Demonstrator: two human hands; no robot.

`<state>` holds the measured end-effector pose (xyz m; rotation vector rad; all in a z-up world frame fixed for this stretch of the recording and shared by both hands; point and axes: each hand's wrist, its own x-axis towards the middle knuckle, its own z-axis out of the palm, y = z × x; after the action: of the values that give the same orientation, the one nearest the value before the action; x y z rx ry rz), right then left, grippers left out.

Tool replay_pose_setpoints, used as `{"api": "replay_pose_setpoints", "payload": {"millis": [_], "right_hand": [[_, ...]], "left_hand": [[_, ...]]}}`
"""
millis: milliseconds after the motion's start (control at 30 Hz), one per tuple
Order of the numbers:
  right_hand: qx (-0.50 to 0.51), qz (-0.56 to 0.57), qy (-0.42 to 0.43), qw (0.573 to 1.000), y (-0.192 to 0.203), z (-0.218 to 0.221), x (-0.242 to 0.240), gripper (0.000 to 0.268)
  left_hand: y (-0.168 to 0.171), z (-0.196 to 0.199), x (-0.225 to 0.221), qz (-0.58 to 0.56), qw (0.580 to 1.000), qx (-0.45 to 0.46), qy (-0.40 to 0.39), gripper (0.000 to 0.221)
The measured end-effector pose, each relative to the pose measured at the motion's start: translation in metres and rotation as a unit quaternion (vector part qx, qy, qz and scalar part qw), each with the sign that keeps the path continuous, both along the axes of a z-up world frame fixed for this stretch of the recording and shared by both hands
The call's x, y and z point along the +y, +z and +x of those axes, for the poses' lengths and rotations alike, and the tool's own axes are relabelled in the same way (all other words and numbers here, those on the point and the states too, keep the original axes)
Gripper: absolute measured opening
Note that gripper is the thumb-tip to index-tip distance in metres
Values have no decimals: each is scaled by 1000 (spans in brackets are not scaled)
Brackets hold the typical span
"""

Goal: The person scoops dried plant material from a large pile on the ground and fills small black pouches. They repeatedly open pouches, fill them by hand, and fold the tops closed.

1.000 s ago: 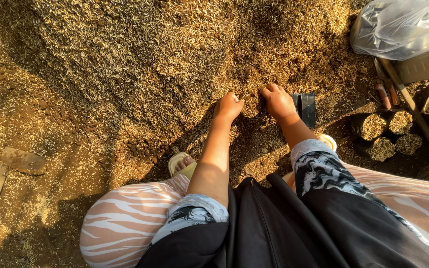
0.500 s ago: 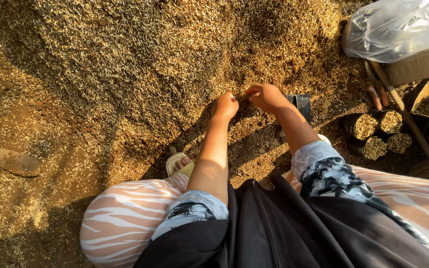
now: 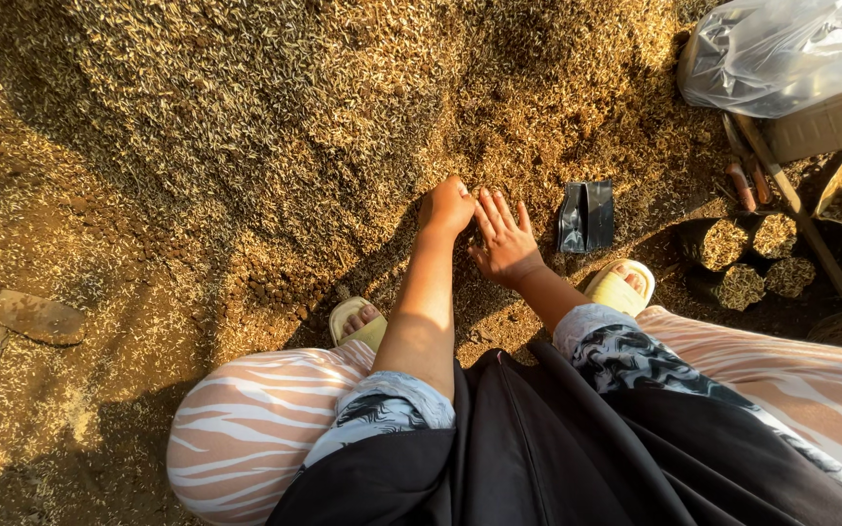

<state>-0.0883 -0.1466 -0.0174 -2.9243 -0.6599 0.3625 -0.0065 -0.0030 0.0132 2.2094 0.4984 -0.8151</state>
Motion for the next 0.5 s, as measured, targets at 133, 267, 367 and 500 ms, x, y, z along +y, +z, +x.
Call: {"api": "replay_pose_setpoints", "payload": {"millis": [133, 267, 367, 500], "right_hand": [[-29, 49, -13, 998, 6, 10, -7, 67], [-106, 127, -67, 984, 5, 14, -16, 50], [-156, 113, -33, 981, 11, 20, -20, 45], [4, 207, -211, 955, 27, 36, -20, 34]], "left_hand": [[5, 3, -1, 14, 1000, -18, -16, 9], [-7, 2, -2, 5, 1000, -14, -7, 19], [-8, 4, -3, 40, 997, -55, -40, 13], [5, 10, -3, 25, 999, -8, -37, 15]]}}
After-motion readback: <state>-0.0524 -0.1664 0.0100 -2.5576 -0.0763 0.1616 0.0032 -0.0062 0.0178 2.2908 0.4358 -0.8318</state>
